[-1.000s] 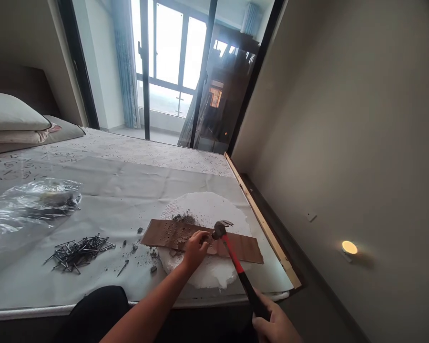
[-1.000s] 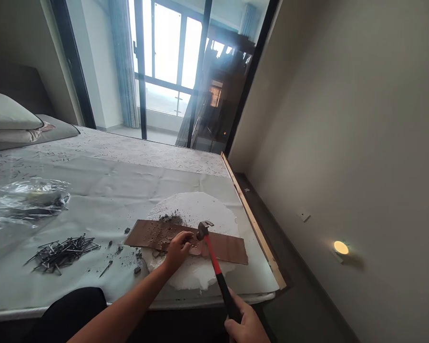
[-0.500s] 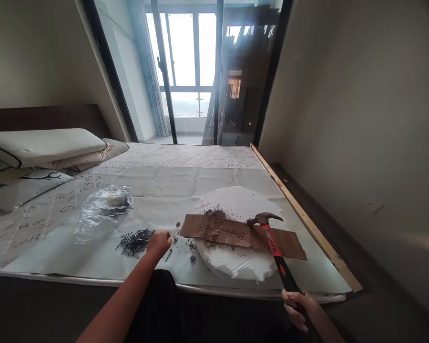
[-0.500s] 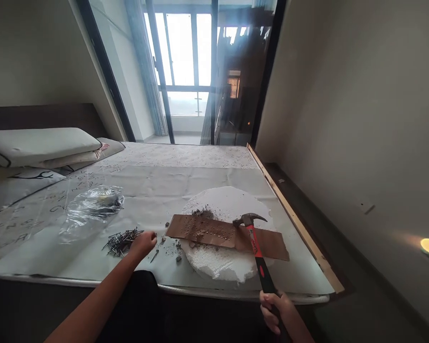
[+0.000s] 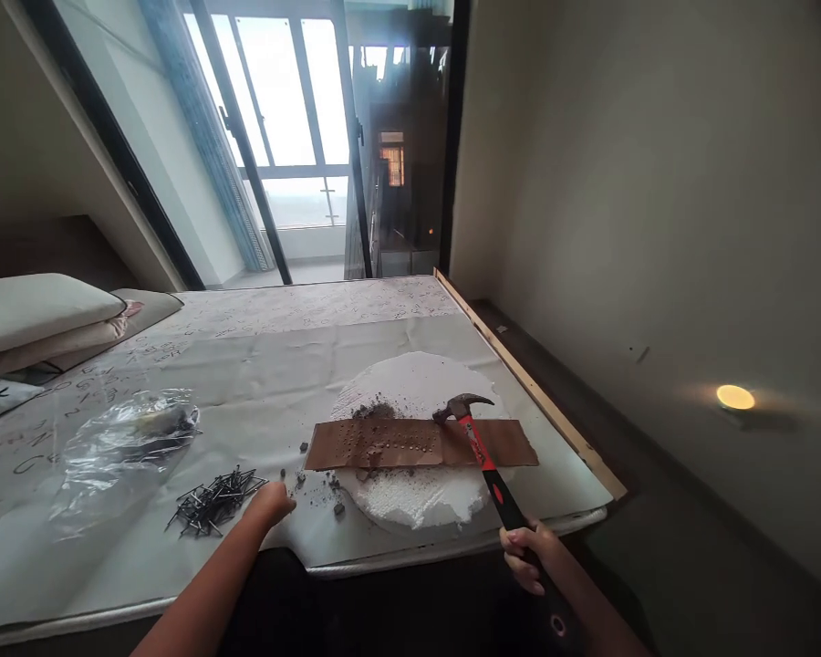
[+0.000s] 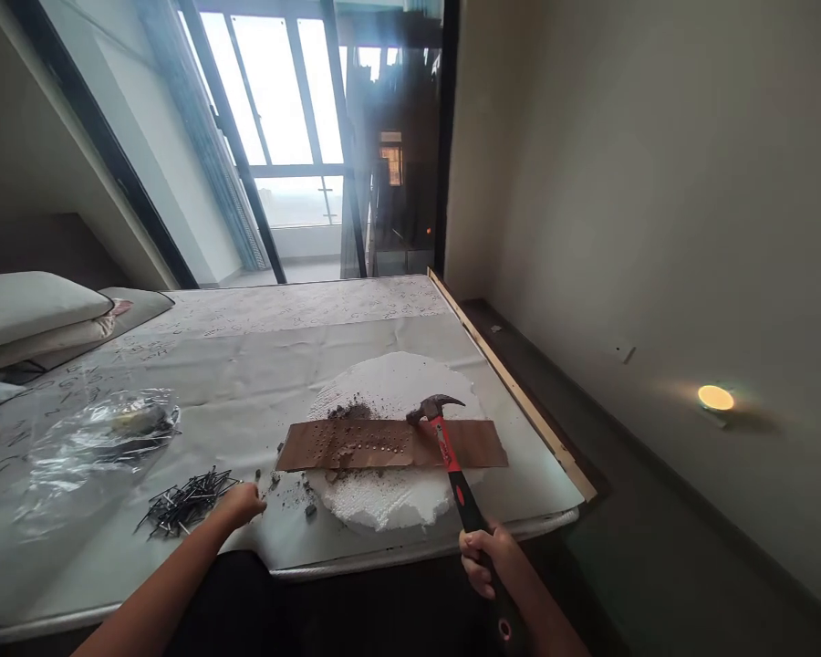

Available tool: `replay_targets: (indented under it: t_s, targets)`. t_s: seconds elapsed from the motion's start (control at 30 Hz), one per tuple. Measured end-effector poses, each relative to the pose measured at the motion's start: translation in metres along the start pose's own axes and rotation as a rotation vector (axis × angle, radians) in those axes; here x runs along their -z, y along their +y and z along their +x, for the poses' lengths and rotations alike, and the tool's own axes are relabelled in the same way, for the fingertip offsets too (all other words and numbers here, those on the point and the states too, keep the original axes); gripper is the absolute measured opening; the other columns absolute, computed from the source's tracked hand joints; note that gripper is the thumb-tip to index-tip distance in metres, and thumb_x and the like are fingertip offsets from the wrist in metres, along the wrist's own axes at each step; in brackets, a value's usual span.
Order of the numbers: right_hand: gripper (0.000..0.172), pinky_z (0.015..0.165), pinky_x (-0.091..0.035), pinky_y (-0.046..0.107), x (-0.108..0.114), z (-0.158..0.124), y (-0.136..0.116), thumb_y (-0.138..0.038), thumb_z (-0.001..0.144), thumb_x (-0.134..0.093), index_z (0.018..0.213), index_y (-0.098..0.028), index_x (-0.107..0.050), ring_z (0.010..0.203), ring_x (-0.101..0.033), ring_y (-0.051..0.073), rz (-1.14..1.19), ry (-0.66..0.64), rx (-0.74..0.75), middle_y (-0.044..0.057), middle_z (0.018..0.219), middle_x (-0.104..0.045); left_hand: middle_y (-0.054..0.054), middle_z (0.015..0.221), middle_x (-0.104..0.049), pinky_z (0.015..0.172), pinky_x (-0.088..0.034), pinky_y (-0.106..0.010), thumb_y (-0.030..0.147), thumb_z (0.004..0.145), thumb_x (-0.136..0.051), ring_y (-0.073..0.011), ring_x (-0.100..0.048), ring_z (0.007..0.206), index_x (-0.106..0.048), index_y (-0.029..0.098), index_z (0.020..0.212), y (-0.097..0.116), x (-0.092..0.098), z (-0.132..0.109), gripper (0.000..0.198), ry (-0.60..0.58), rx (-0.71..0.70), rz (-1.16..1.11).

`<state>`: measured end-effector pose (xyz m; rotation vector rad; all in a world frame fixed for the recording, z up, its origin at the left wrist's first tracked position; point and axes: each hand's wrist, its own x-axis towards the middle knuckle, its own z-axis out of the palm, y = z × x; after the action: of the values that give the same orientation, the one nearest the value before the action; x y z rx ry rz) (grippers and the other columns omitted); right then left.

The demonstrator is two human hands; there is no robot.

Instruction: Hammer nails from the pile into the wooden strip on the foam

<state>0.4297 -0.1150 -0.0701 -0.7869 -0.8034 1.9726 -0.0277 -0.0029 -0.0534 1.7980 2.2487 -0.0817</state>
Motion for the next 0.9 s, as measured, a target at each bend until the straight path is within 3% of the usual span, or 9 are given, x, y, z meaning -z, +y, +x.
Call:
replay_targets:
  t_s: [0.1,0.2,0.3,0.4,0.57,0.7,0.8,0.9]
  targets:
    - [0.029,0.020,-0.027,0.015,-0.003,0.000,-0.003,-0.033,0.061,-0.063,0.058,-0.021,-0.037,0.026,-0.027,0.002,0.048,0.014,0.020,-0.010,0.047,-0.038,-0.006,0.060,-0.061,0.058,-0.039,-0.026,0.025,0.062,-0.051,-0.0218,-0.058,0.066,-0.051,0.018,0.053,0.006,0.020,-0.013,0.012,0.147,0.018,0.008]
    - [0.027,0.020,-0.026,0.014,-0.006,0.000,-0.005,-0.031,0.061,-0.062,0.057,-0.020,-0.038,0.026,-0.027,0.002,0.095,0.027,0.043,-0.010,0.048,-0.040,-0.003,0.067,-0.066,0.060,-0.040,-0.023,0.030,0.067,-0.048,-0.0191,-0.060,0.068,-0.059,0.018,0.066,0.019,0.043,-0.036,0.016,0.280,-0.064,-0.149]
    - [0.025,0.020,-0.025,0.014,-0.007,0.001,-0.006,-0.029,0.062,-0.061,0.052,-0.019,-0.039,0.026,-0.026,0.002,0.120,0.016,0.038,-0.009,0.044,-0.039,-0.001,0.072,-0.069,0.060,-0.043,-0.023,0.040,0.069,-0.050,-0.0177,-0.063,0.068,-0.065,0.020,0.085,0.046,0.061,-0.057,0.030,0.280,-0.164,-0.362]
    - [0.024,0.020,-0.027,0.014,-0.007,0.001,-0.008,-0.027,0.061,-0.061,0.051,-0.019,-0.040,0.026,-0.027,0.002,0.132,0.014,0.037,-0.009,0.042,-0.039,0.000,0.061,-0.066,0.053,-0.044,-0.024,0.047,0.070,-0.050,-0.0163,-0.060,0.055,-0.066,0.018,0.093,0.087,0.069,-0.068,0.040,0.234,-0.258,-0.523]
    - [0.022,0.020,-0.031,0.015,-0.007,0.002,-0.011,-0.026,0.059,-0.063,0.061,-0.019,-0.042,0.027,-0.029,0.003,0.151,0.027,0.058,-0.010,0.048,-0.043,-0.003,0.062,-0.066,0.053,-0.045,-0.024,0.042,0.068,-0.055,-0.0167,-0.060,0.057,-0.067,0.018,0.073,0.173,0.056,-0.069,0.028,0.231,-0.402,-0.642]
    - [0.026,0.019,-0.028,0.014,-0.011,0.001,-0.015,-0.028,0.058,-0.063,0.056,-0.020,-0.038,0.026,-0.028,0.002,0.149,0.026,0.068,-0.010,0.046,-0.041,-0.005,0.069,-0.068,0.053,-0.045,-0.024,0.039,0.070,-0.055,-0.0177,-0.061,0.062,-0.068,0.019,0.072,0.230,0.034,-0.062,0.024,0.222,-0.464,-0.718]
    - [0.025,0.019,-0.027,0.014,-0.013,0.001,-0.018,-0.027,0.058,-0.062,0.058,-0.020,-0.038,0.026,-0.028,0.002,0.150,0.034,0.074,-0.010,0.047,-0.042,-0.004,0.068,-0.068,0.056,-0.044,-0.024,0.034,0.070,-0.054,-0.0168,-0.061,0.064,-0.068,0.019,0.071,0.255,0.020,-0.053,0.021,0.236,-0.475,-0.754]
    - [0.024,0.019,-0.026,0.014,-0.013,0.002,-0.019,-0.027,0.058,-0.061,0.057,-0.020,-0.038,0.026,-0.027,0.002,0.150,0.037,0.072,-0.011,0.045,-0.041,-0.003,0.068,-0.068,0.057,-0.044,-0.023,0.032,0.071,-0.054,-0.0161,-0.061,0.064,-0.068,0.019,0.071,0.264,0.009,-0.046,0.020,0.236,-0.475,-0.751]
